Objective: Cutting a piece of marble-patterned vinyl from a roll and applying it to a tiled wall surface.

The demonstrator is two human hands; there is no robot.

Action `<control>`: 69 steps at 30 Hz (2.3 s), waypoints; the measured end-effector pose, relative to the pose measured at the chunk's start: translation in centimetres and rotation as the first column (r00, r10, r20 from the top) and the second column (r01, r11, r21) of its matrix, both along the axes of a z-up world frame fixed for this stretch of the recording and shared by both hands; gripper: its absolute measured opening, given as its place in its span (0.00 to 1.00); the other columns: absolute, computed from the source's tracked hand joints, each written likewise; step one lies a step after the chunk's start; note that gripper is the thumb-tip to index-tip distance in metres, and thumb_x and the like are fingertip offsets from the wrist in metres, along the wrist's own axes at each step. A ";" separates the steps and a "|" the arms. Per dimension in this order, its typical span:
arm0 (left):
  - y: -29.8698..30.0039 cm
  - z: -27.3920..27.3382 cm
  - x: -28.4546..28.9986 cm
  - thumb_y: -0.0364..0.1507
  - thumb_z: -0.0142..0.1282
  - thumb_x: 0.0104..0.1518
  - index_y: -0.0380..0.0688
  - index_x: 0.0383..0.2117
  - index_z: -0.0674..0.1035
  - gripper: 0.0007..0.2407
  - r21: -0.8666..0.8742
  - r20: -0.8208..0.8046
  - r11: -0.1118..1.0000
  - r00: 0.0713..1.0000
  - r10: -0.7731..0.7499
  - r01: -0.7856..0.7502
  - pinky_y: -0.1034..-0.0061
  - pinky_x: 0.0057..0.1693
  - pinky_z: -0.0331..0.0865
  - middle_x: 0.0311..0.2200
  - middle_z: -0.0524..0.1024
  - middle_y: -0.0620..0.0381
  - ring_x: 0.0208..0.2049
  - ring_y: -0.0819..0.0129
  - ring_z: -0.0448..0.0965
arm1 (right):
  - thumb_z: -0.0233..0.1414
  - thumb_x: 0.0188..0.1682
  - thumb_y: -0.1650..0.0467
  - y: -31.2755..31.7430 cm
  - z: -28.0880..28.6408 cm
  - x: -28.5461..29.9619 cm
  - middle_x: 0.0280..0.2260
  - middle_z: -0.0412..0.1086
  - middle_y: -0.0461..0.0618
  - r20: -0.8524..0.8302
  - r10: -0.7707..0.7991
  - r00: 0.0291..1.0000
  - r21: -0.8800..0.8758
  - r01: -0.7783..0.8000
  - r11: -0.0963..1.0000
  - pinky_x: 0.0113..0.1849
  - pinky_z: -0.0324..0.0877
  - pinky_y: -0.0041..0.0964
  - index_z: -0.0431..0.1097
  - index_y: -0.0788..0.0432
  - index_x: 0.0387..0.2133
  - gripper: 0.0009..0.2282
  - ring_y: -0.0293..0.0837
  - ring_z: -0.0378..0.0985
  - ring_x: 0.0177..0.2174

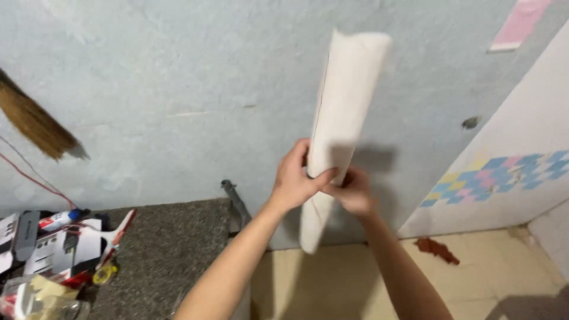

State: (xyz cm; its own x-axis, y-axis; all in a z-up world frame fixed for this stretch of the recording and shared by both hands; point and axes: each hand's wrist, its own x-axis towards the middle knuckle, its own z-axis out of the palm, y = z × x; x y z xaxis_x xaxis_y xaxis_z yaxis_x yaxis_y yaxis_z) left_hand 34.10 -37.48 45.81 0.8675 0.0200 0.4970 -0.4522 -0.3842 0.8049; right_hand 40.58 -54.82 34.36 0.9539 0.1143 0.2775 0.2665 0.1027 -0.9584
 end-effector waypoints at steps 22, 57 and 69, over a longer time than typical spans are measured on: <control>0.8 16.1 11.2 0.31 0.76 0.45 0.43 0.49 0.67 0.29 -0.251 0.176 0.966 0.984 -0.016 0.061 0.55 0.47 0.80 0.41 0.80 0.39 0.45 0.45 0.82 | 0.57 0.30 0.83 -14.1 15.2 17.9 0.30 0.74 0.67 0.137 0.372 0.918 0.392 -0.395 0.831 0.36 0.71 0.69 0.69 0.74 0.43 0.22 0.65 0.80 0.29; 0.6 32.3 28.9 0.56 0.36 0.70 0.70 0.73 0.56 0.27 0.355 0.893 0.250 0.406 0.195 -0.901 0.51 0.75 0.31 0.73 0.44 0.50 0.74 0.50 0.37 | 0.43 0.62 0.45 -6.4 42.0 29.0 0.71 0.39 0.63 0.990 0.136 0.039 -0.085 0.933 0.350 0.67 0.37 0.64 0.50 0.42 0.74 0.31 0.65 0.36 0.69; 2.2 33.2 29.4 0.54 0.42 0.65 0.67 0.64 0.70 0.23 0.131 0.984 0.376 0.167 0.065 -0.917 0.59 0.65 0.47 0.67 0.60 0.52 0.67 0.56 0.57 | 0.40 0.54 0.36 -4.8 45.8 28.2 0.71 0.33 0.67 0.991 0.105 0.085 -0.115 0.941 0.318 0.64 0.33 0.81 0.45 0.38 0.74 0.39 0.75 0.34 0.69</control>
